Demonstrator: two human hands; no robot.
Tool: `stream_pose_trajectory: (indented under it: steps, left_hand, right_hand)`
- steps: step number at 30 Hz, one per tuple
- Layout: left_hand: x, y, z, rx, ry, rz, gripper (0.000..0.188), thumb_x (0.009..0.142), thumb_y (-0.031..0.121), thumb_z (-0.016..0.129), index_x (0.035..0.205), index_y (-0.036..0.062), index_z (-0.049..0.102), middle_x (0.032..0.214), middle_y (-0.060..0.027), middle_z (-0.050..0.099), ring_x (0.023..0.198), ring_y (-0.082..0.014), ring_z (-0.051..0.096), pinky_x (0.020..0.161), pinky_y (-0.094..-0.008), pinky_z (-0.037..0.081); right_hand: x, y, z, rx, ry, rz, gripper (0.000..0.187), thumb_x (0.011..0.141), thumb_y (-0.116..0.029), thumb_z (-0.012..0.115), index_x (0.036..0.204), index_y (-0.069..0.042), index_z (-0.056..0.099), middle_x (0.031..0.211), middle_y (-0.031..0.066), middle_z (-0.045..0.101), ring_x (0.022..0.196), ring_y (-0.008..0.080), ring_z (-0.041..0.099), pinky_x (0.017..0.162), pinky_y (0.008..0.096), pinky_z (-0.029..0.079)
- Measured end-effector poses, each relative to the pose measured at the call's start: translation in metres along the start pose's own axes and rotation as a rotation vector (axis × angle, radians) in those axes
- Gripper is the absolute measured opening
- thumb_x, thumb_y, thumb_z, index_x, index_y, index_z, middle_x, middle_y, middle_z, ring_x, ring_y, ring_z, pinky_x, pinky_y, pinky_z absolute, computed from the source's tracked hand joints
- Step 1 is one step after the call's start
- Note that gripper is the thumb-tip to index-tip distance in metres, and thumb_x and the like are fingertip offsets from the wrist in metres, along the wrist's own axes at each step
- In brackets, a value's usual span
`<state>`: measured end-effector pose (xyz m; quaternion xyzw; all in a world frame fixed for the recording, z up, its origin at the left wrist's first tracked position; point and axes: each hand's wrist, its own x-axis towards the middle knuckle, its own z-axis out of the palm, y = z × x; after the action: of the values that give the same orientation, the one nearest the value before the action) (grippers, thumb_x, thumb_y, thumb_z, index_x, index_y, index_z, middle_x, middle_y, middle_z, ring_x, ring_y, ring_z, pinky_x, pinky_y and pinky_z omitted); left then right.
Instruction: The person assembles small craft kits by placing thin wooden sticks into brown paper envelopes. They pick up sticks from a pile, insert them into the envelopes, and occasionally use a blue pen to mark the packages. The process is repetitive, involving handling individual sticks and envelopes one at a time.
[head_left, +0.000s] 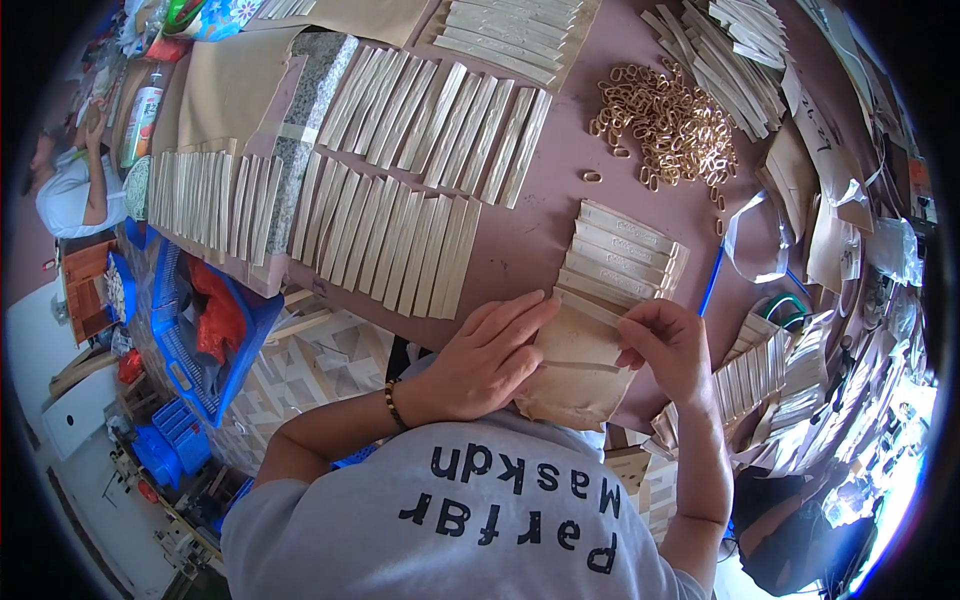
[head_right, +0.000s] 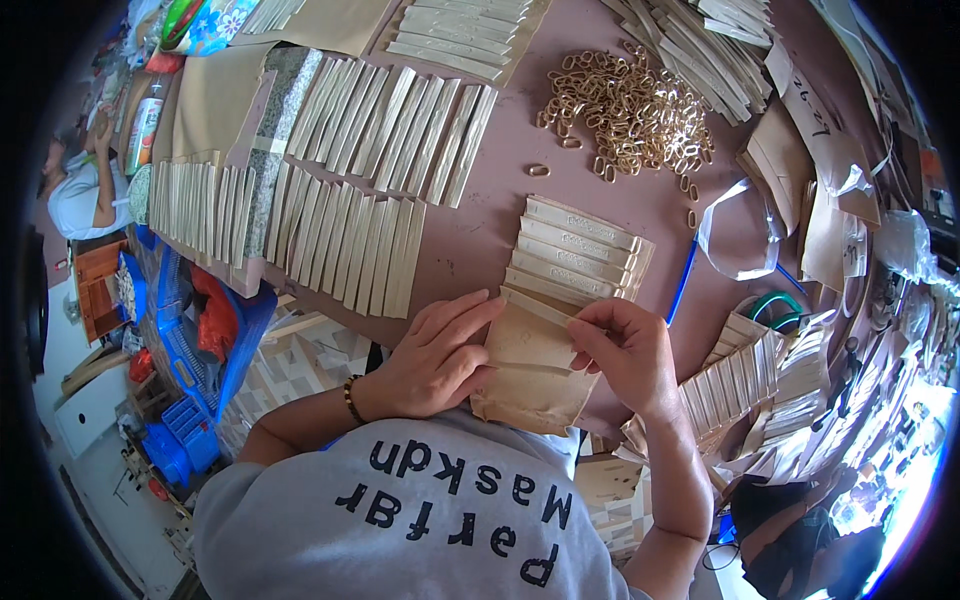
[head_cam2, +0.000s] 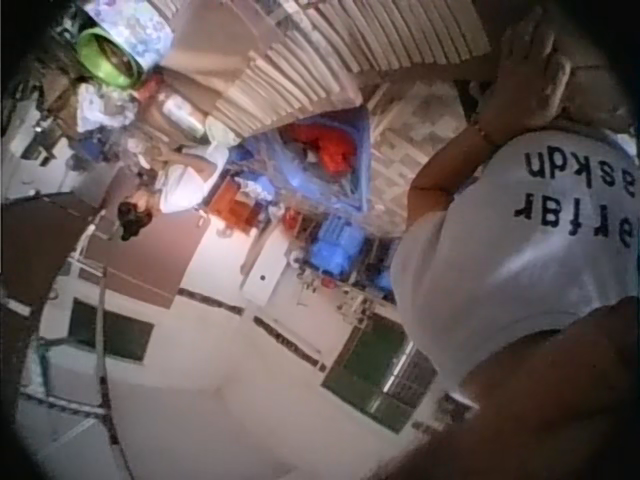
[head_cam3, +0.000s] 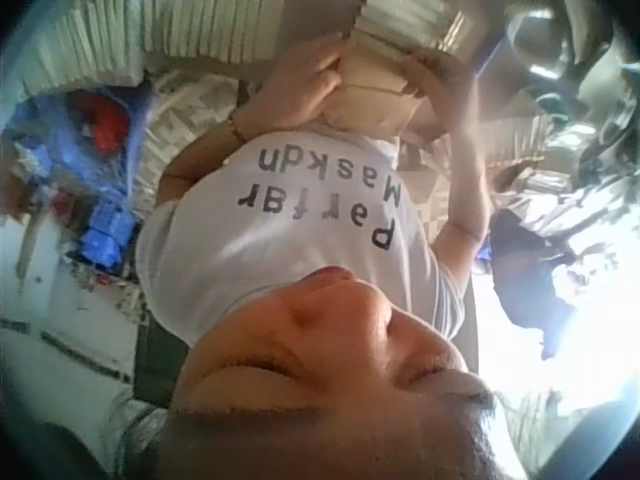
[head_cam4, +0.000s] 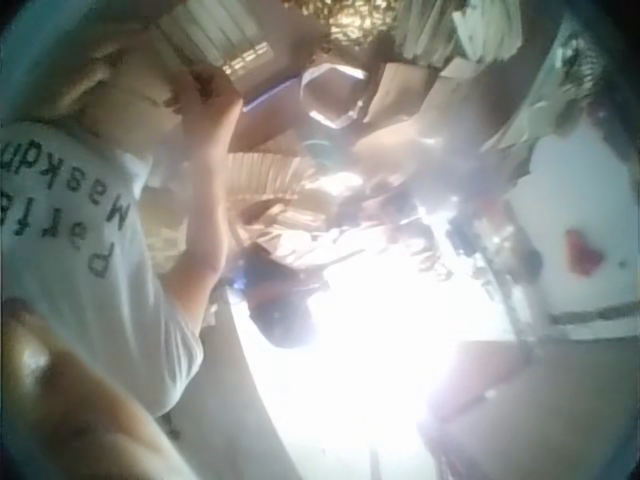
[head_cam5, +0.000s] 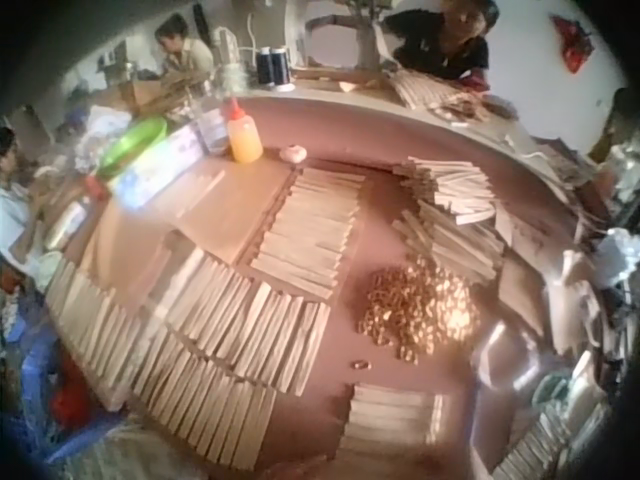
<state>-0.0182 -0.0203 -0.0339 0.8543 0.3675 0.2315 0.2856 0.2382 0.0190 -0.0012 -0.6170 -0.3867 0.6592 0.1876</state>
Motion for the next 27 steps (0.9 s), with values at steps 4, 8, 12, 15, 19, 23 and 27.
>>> stream_pose_trajectory:
  steps: [4,8,12,15,19,23,27]
  left_hand:
    - [0.0,0.0,0.003,0.015,-0.023,-0.026,0.028,0.075,0.013,0.076,0.089,0.0054,0.053,0.145,-0.0225,0.04,0.135,-0.0365,0.039,0.102,-0.0473,0.037]
    - [0.002,0.001,0.003,0.005,-0.048,-0.054,0.028,0.077,0.014,0.074,0.091,0.0051,0.052,0.146,-0.0226,0.039,0.136,-0.0358,0.036,0.103,-0.047,0.036]
    - [0.003,0.003,0.001,-0.006,-0.05,-0.074,0.027,0.08,0.014,0.072,0.093,0.0055,0.05,0.146,-0.0225,0.039,0.135,-0.0354,0.037,0.103,-0.0466,0.036]
    - [0.005,0.005,-0.001,0.015,-0.057,-0.079,0.027,0.081,0.014,0.072,0.093,0.0059,0.048,0.145,-0.0221,0.041,0.135,-0.0348,0.037,0.103,-0.0462,0.036]
    - [0.005,0.004,-0.001,0.019,-0.054,-0.07,0.027,0.081,0.014,0.072,0.092,0.0057,0.048,0.145,-0.0213,0.041,0.135,-0.034,0.036,0.102,-0.046,0.037]
    - [0.006,0.005,-0.002,0.018,-0.059,-0.078,0.027,0.081,0.014,0.072,0.091,0.0058,0.048,0.145,-0.0211,0.041,0.135,-0.034,0.037,0.102,-0.0461,0.037]
    - [0.006,0.005,-0.001,0.021,-0.058,-0.078,0.028,0.081,0.015,0.072,0.091,0.006,0.047,0.145,-0.0214,0.041,0.134,-0.0341,0.037,0.102,-0.0468,0.036]
  right_hand:
    - [0.0,0.0,0.001,0.013,0.006,0.005,0.012,0.091,-0.009,0.065,0.093,0.003,0.064,0.073,0.0051,0.065,0.062,0.0096,0.065,0.055,0.0221,0.051]
    - [-0.001,-0.002,-0.001,0.028,0.009,0.002,0.013,0.091,-0.008,0.065,0.096,0.003,0.062,0.073,0.0058,0.065,0.063,0.0097,0.065,0.055,0.0223,0.051]
    - [-0.007,-0.001,-0.001,-0.073,0.123,-0.068,0.014,0.09,-0.008,0.065,0.096,0.003,0.059,0.072,0.0063,0.065,0.061,0.0087,0.062,0.055,0.0224,0.051]
    - [-0.007,-0.001,-0.001,-0.199,0.184,-0.077,0.015,0.089,-0.009,0.066,0.093,0.002,0.057,0.071,0.006,0.065,0.061,0.0076,0.061,0.055,0.0227,0.049]
    - [-0.006,0.002,0.0,-0.368,0.232,-0.105,0.017,0.087,-0.01,0.068,0.089,0.0,0.055,0.068,0.0061,0.065,0.061,0.0076,0.06,0.055,0.0246,0.048]
    - [-0.006,0.006,0.002,-0.398,0.251,-0.174,0.018,0.086,-0.011,0.069,0.087,0.0,0.055,0.068,0.0081,0.065,0.059,0.0104,0.06,0.055,0.0266,0.048]
    - [-0.006,0.002,0.004,-0.485,0.274,-0.223,0.018,0.085,-0.011,0.07,0.087,-0.001,0.055,0.066,0.0093,0.064,0.055,0.0138,0.06,0.053,0.0276,0.047]
